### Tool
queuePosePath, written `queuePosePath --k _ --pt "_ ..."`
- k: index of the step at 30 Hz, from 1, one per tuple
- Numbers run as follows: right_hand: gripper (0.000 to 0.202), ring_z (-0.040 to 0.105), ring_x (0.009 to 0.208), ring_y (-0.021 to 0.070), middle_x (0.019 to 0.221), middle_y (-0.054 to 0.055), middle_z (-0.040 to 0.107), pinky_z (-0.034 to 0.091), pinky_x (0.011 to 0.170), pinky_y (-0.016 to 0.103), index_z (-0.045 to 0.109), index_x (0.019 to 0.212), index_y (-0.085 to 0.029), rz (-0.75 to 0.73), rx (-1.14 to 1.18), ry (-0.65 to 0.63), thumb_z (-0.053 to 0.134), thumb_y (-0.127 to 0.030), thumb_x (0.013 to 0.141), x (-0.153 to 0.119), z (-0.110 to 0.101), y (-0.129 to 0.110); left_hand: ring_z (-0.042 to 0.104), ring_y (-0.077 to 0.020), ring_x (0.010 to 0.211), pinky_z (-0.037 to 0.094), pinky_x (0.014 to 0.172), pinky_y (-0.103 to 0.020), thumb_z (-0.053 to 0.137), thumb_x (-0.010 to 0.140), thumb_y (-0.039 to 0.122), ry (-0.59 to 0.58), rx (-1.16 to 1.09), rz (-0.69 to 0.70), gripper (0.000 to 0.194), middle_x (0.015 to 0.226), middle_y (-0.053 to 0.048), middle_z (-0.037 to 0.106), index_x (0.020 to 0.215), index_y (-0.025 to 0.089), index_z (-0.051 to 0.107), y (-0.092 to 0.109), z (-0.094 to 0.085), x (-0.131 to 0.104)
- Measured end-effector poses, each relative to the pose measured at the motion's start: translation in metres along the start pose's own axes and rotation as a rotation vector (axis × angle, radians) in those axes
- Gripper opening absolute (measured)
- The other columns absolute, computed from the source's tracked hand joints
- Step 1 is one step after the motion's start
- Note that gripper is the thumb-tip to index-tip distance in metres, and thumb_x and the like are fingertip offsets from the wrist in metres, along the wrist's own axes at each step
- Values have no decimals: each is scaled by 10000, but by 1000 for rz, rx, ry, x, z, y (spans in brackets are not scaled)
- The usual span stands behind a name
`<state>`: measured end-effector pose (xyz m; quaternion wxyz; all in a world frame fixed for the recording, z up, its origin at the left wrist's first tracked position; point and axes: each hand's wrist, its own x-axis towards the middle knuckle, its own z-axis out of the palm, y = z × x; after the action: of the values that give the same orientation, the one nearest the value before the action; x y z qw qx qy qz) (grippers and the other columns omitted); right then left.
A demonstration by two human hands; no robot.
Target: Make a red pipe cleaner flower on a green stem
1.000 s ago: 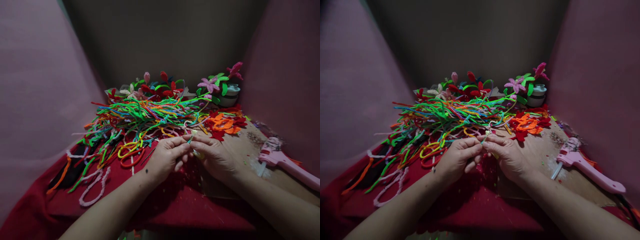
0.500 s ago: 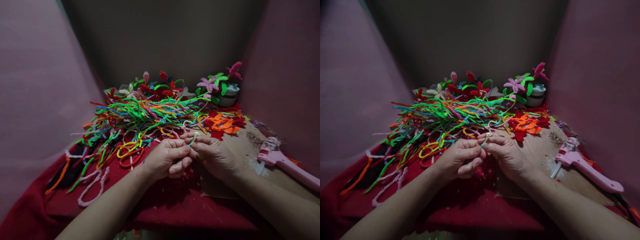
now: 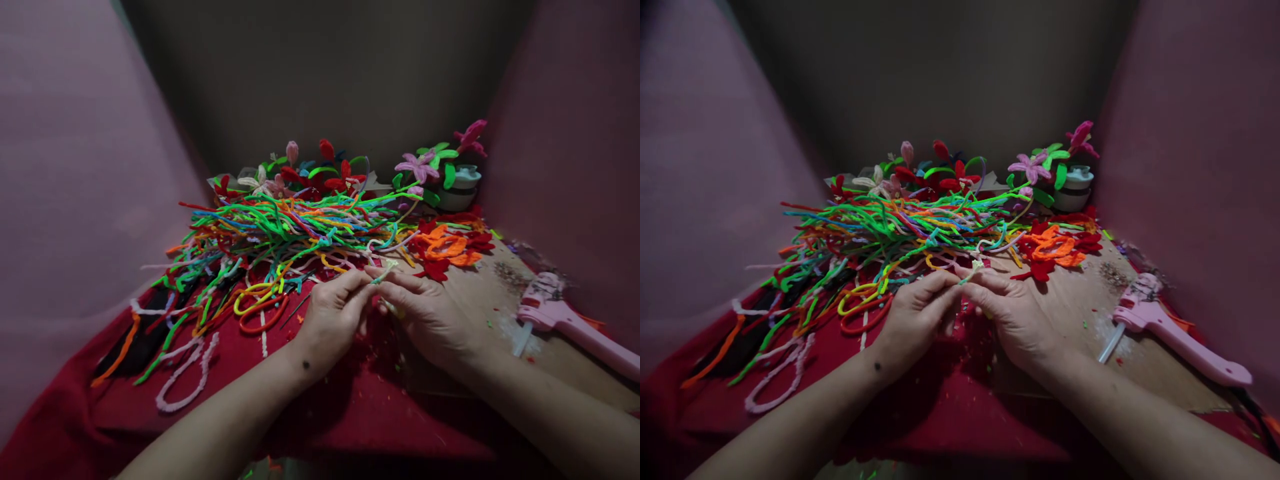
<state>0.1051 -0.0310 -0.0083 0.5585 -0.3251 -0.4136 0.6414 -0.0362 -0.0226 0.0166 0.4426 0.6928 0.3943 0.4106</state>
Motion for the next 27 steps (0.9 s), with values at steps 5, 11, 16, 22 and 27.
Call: queuePosePath --k 5,11,16,22,27 --pt "231 593 868 170 925 27 680 463 712 274 704 987 -260 -22 -7 -68 647 -228 765 2 -1 -2 416 -29 326 300 314 -154 518 826 274 -129 -396 -257 199 572 40 547 680 142 542 6 -2 3" --pt "221 619 802 179 819 24 695 463 779 332 716 945 -245 48 -4 -80 675 -236 728 2 -7 -3 273 5 271 222 262 -126 572 788 273 -379 -748 -436 144 540 58 492 746 137 548 -6 -11 8" --pt "81 599 910 190 938 24 681 440 861 332 730 727 -237 -61 -39 -52 664 -188 725 0 -4 -5 278 -12 280 227 286 -152 514 822 317 -421 -586 -391 190 536 48 479 769 139 552 -2 -10 7" --pt "131 597 893 189 885 4 685 455 816 314 733 810 -278 -82 -74 82 680 -206 714 1 -2 -3 539 -146 736 418 672 -243 494 831 278 -19 428 232 169 788 -62 593 841 166 619 -13 -1 -2" --pt "94 574 895 191 850 7 675 406 872 344 728 814 -255 -104 -191 50 662 -252 747 0 -2 -4 503 -98 598 395 597 -208 461 852 230 -15 358 191 173 651 -6 550 790 183 615 -13 -2 1"
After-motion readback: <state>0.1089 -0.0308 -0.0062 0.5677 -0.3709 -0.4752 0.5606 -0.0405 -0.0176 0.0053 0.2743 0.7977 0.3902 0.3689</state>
